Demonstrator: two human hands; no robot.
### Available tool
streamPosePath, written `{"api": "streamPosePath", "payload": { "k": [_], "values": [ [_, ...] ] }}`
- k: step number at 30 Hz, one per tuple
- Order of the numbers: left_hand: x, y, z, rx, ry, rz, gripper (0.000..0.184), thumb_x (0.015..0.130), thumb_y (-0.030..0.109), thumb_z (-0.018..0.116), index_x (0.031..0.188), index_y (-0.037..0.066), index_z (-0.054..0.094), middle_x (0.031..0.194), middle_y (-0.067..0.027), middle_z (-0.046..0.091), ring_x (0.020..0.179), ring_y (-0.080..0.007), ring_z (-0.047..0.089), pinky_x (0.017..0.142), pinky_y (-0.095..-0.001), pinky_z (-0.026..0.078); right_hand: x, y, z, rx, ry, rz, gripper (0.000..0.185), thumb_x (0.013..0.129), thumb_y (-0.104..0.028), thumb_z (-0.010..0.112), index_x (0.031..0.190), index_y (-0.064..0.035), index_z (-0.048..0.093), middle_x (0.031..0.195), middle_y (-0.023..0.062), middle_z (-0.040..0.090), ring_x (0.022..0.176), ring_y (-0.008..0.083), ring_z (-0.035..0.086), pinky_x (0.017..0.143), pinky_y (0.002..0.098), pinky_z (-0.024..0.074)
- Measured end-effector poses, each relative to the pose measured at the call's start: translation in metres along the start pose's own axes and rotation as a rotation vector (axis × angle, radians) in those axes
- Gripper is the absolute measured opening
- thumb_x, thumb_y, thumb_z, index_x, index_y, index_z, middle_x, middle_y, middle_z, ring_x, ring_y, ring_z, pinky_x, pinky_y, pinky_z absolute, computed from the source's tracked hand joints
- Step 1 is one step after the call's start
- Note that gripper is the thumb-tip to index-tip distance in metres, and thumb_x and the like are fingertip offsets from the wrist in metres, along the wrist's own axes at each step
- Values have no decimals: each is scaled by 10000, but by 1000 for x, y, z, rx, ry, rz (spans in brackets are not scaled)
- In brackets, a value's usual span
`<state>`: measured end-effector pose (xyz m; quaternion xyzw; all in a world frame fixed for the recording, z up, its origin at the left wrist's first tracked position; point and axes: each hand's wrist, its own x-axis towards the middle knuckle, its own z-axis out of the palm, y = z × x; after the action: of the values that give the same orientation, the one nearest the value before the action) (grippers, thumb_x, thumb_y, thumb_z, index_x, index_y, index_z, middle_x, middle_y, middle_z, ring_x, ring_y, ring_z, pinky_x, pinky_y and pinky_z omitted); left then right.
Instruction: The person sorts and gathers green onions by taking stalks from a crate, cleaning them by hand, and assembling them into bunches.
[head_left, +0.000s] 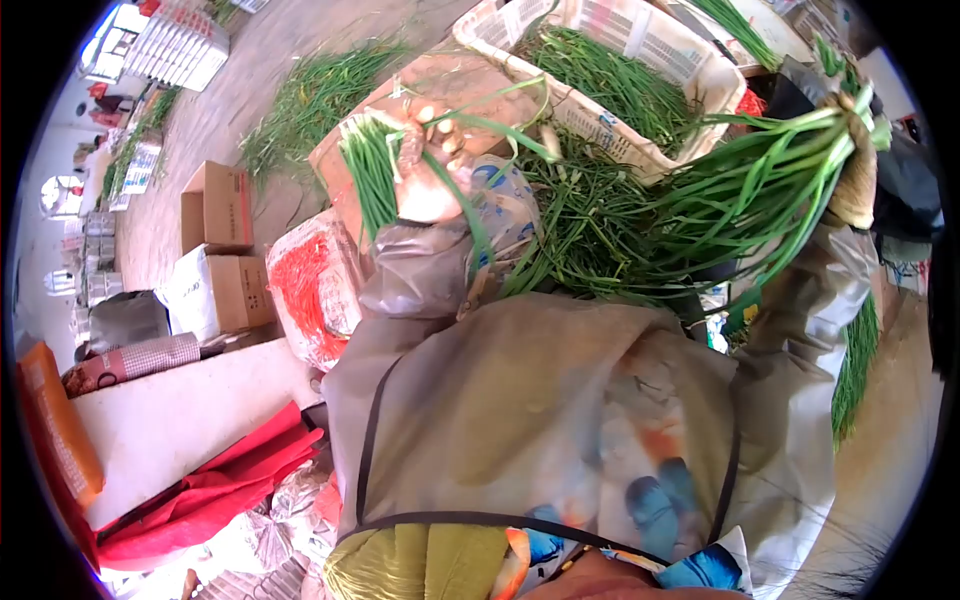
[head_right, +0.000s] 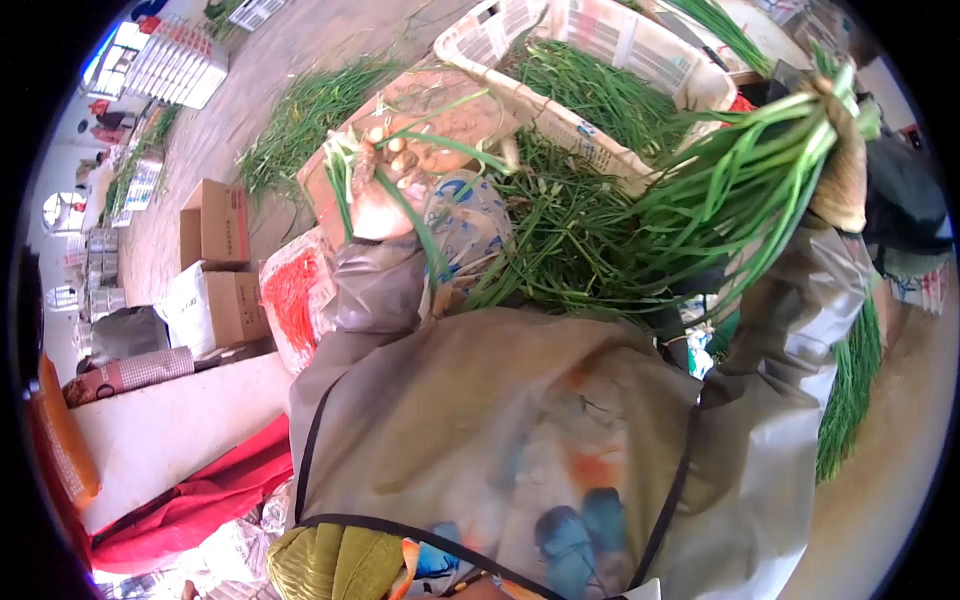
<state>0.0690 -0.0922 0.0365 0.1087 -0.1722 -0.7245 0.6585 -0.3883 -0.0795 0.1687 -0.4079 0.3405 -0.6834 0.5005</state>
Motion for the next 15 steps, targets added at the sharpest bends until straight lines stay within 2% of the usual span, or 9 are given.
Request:
{"api": "streamPosePath", "payload": {
  "k": [1,2,3,5,7,9,11,13,15],
  "values": [
    [11,-15,2,-11,-30,-4,269,875,284,523,1036,69,536,848,-52,543,648,-136,474,511,-232,384,7,-3,-5,9,-57,-1,361,836,-233,550,1144,-52,499,1030,90,555,932,200,544,833,332,456],
    [23,-30,-2,-51,-7,-162,275,860,293,549,1023,71,542,803,-44,530,634,-116,463,522,-226,382,10,-11,5,52,-144,33,360,838,-233,547,1142,-47,500,1038,90,559,946,201,544,840,339,456],
    [32,-60,14,186,-27,-80,261,832,270,589,1005,79,550,769,-44,525,637,-97,455,522,-220,370,13,-21,24,93,-230,63,360,840,-233,544,1141,-41,501,1045,90,562,961,203,544,847,346,457],
    [40,-96,-3,830,-53,-374,341,798,247,613,1065,49,540,788,-73,559,702,-157,512,613,-266,426,9,-35,78,16,-144,12,327,816,-207,568,1078,-20,508,950,81,564,844,188,555,750,316,460],
    [38,-127,-42,1447,-232,-210,471,770,255,614,1153,9,494,957,-144,591,884,-244,556,788,-333,435,-7,-41,144,-132,-12,-183,206,764,-165,632,881,-7,571,688,68,577,563,171,566,483,265,467],
    [21,-126,-55,1604,-327,-82,544,760,156,623,1233,-19,418,1007,-130,542,925,-268,522,839,-327,411,33,-52,115,-334,-228,-298,228,737,-168,632,896,-16,571,739,79,585,589,178,577,527,279,503],
    [-11,-79,-8,1938,-489,14,546,738,157,616,1235,20,436,1022,-181,535,1003,-292,502,874,-326,394,20,-70,132,-206,-275,-219,226,738,-159,626,905,-18,569,762,78,588,614,170,584,571,275,512],
    [-18,-41,-28,2049,-642,-239,533,738,145,600,1241,64,444,1003,-200,546,971,-279,537,851,-338,418,26,-71,150,-300,-299,-402,210,728,-106,635,901,-13,562,763,63,587,634,150,581,564,254,496],
    [-28,-1,43,2147,-711,-882,508,758,136,579,1244,76,445,963,-164,579,890,-207,580,800,-318,449,35,-64,154,-404,-275,-271,214,719,-90,647,899,-8,565,768,53,585,634,139,572,568,241,482]
  ]
}}
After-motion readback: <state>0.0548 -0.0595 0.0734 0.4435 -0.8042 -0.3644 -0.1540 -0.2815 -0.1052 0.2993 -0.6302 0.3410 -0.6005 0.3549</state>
